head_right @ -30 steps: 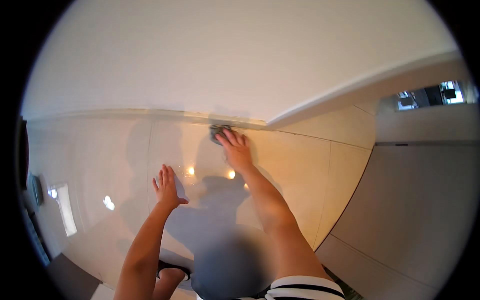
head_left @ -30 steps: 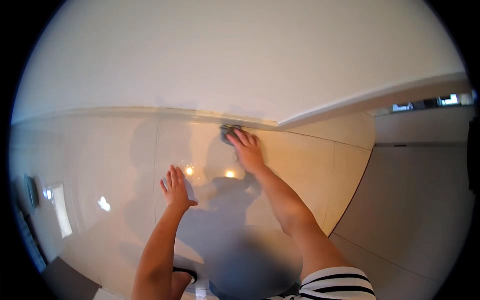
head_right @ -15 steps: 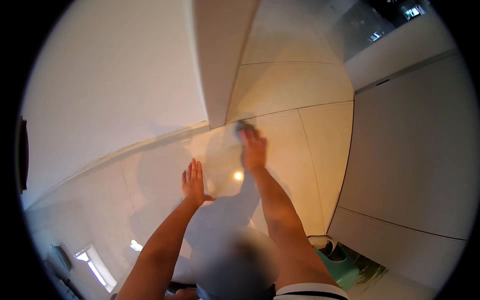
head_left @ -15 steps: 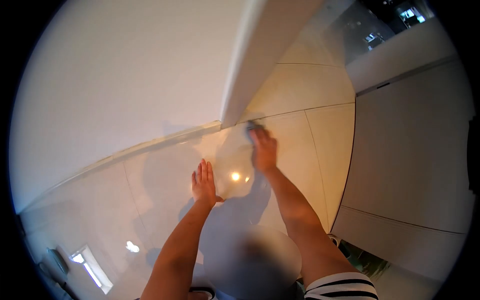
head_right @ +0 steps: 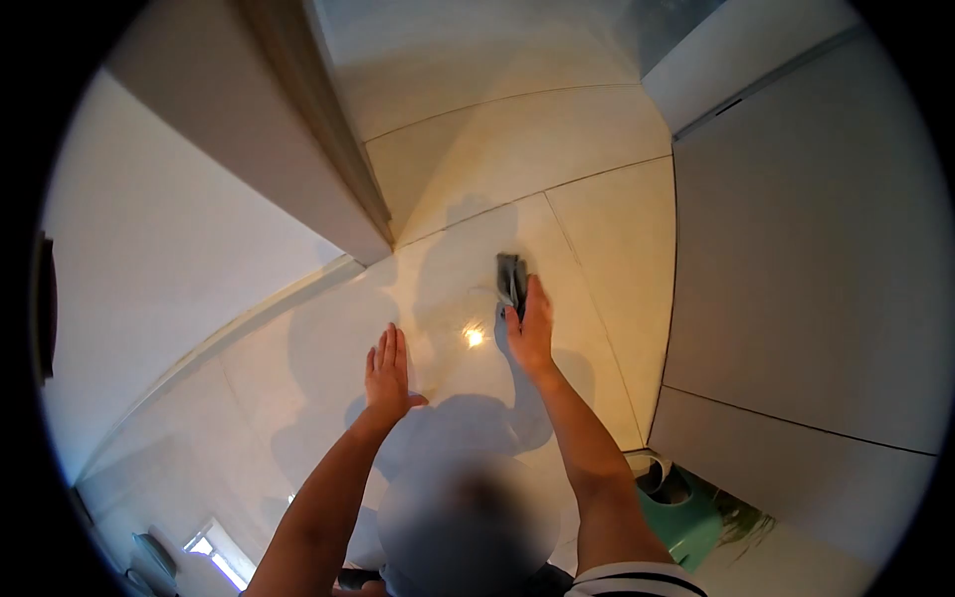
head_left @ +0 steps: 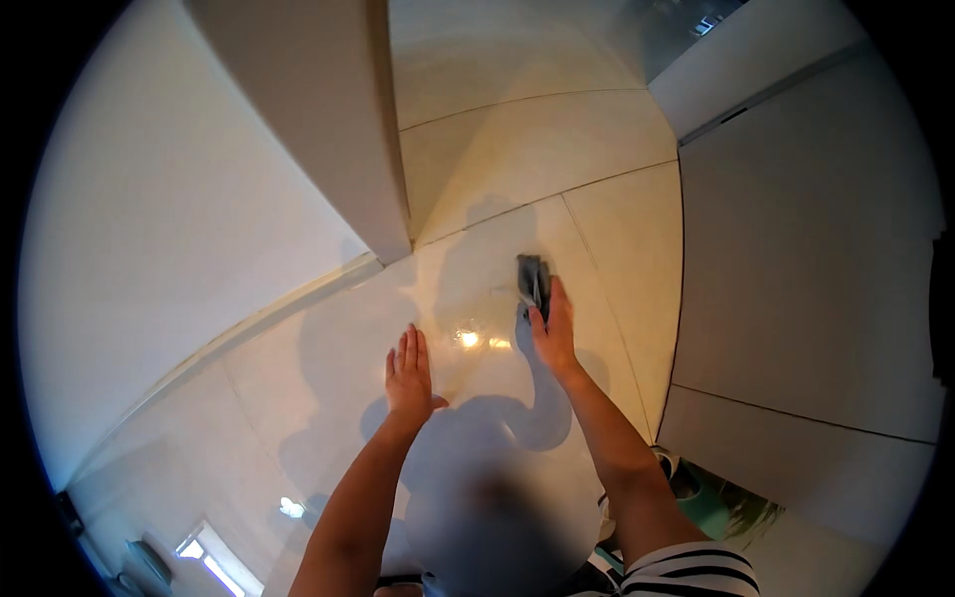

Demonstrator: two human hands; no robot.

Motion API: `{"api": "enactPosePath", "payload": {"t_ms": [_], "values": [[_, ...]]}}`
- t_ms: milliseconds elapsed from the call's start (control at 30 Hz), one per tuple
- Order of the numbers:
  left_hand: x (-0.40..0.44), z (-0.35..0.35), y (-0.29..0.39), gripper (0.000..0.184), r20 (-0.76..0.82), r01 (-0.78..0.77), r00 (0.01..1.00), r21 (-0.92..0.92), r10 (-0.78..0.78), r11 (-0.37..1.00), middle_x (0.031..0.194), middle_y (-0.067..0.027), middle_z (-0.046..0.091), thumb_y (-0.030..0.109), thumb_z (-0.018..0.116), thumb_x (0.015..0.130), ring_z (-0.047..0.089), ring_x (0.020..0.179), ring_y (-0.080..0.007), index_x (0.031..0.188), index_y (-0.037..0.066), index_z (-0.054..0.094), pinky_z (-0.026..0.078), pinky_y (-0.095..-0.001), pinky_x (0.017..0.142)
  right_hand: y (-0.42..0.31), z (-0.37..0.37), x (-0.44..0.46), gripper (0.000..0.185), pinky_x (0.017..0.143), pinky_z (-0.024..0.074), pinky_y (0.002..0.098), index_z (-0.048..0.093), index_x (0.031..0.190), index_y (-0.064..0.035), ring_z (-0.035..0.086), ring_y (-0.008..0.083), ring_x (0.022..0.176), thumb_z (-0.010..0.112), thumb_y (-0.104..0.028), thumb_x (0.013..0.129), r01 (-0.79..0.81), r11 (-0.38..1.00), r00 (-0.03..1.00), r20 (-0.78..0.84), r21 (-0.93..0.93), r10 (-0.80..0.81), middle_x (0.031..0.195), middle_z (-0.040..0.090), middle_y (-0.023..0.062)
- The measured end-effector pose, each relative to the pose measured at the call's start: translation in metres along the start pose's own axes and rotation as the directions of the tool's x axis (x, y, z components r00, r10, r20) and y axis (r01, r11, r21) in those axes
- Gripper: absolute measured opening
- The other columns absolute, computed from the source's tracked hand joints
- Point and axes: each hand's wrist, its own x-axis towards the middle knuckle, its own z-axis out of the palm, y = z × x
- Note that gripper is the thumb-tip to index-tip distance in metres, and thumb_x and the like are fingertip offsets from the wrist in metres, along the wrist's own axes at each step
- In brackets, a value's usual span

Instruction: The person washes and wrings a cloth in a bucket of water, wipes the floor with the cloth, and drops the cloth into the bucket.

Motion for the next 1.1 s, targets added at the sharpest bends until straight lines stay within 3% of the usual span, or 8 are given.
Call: {"api": "enactPosePath", "payload": {"t_ms": [200,333,600,667,700,733,767,1100], "values": [[0.017,0.000,0.016,0.153,0.139,0.133,0.978,0.160,-0.156,0.978,0.167,-0.0116,-0.003,0.054,0.093,0.051,0.009,0.154,-0.0245,0.157,0.002,-0.004,0.015,-0.0388,0.123,0.002,-0.002,0.019,0.065,0.110,0.0294,0.0504,0.042,0.149,-0.0135,0.034,0.0412,0.139,0.064,-0.019,0.088,0.174,0.721,0.985,0.103,-0.670,-0.142,0.156,0.034,0.0159],[0.015,-0.003,0.019,0.155,0.127,0.143,0.978,0.159,-0.164,0.977,0.167,-0.0111,-0.004,0.054,0.093,0.050,0.007,0.154,-0.0243,0.157,0.002,-0.005,0.014,-0.0382,0.123,0.020,0.009,0.026,0.062,0.107,0.0341,0.0512,0.047,0.145,-0.0116,0.038,0.0399,0.136,0.062,-0.012,0.085,0.017,0.850,0.997,-0.054,-0.527,-0.054,0.155,0.038,0.0145],[0.027,0.001,0.032,0.158,0.157,0.178,0.963,0.240,-0.219,0.954,0.165,-0.0180,-0.007,0.053,0.095,0.049,0.003,0.154,-0.0270,0.155,-0.002,-0.008,0.013,-0.0402,0.123,0.010,0.054,0.059,0.045,0.108,0.0394,0.0435,0.062,0.128,-0.0157,0.047,0.0240,0.132,0.053,-0.004,0.085,0.793,0.523,0.609,0.463,-0.314,-0.644,0.144,0.051,0.0021],[0.028,0.000,0.032,0.158,0.156,0.179,0.963,0.236,-0.219,0.955,0.165,-0.0178,-0.007,0.053,0.095,0.049,0.003,0.154,-0.0272,0.155,-0.002,-0.009,0.013,-0.0408,0.123,0.045,0.023,0.106,0.025,0.090,0.0511,0.0411,0.067,0.113,-0.0101,0.064,0.0331,0.103,0.050,-0.012,0.095,0.563,0.820,0.824,0.150,-0.103,-0.547,0.107,0.068,0.0160],[0.027,-0.002,0.031,0.159,0.158,0.169,0.965,0.226,-0.207,0.959,0.165,-0.0177,-0.007,0.053,0.095,0.049,0.003,0.154,-0.0272,0.155,-0.002,-0.009,0.013,-0.0408,0.123,0.039,-0.008,0.113,0.024,0.081,0.0530,0.0412,0.069,0.109,-0.0074,0.068,0.0331,0.092,0.050,-0.014,0.096,0.258,0.927,0.964,0.016,-0.271,-0.264,0.095,0.070,0.0188],[0.023,-0.006,0.030,0.159,0.162,0.158,0.967,0.216,-0.195,0.964,0.165,-0.0175,-0.007,0.053,0.095,0.049,0.003,0.154,-0.0273,0.155,-0.002,-0.009,0.013,-0.0408,0.123,0.037,-0.045,0.105,0.030,0.090,0.0508,0.0436,0.067,0.117,-0.0088,0.064,0.0353,0.106,0.051,-0.010,0.092,-0.221,0.956,0.974,-0.002,0.193,0.225,0.115,0.068,0.0190],[0.022,-0.009,0.029,0.159,0.165,0.149,0.969,0.202,-0.183,0.968,0.166,-0.0173,-0.006,0.052,0.095,0.048,0.003,0.154,-0.0273,0.155,-0.002,-0.009,0.013,-0.0407,0.123,0.084,-0.059,0.081,0.045,0.100,0.0462,0.0467,0.062,0.129,-0.0102,0.055,0.0395,0.121,0.055,-0.003,0.085,0.149,0.789,0.958,-0.110,-0.596,-0.265,0.134,0.059,0.0172],[0.032,0.000,0.045,0.157,0.086,-0.067,0.995,0.336,0.040,0.939,0.167,-0.0099,0.000,0.046,0.098,0.045,0.010,0.154,-0.0216,0.157,0.004,-0.004,0.014,-0.0406,0.124,0.061,-0.009,-0.013,0.065,0.104,0.0443,0.0466,0.062,0.130,-0.0121,0.052,0.0381,0.126,0.052,0.011,0.070,0.369,0.926,0.884,0.276,0.085,-0.378,0.138,0.057,0.0135]]}}
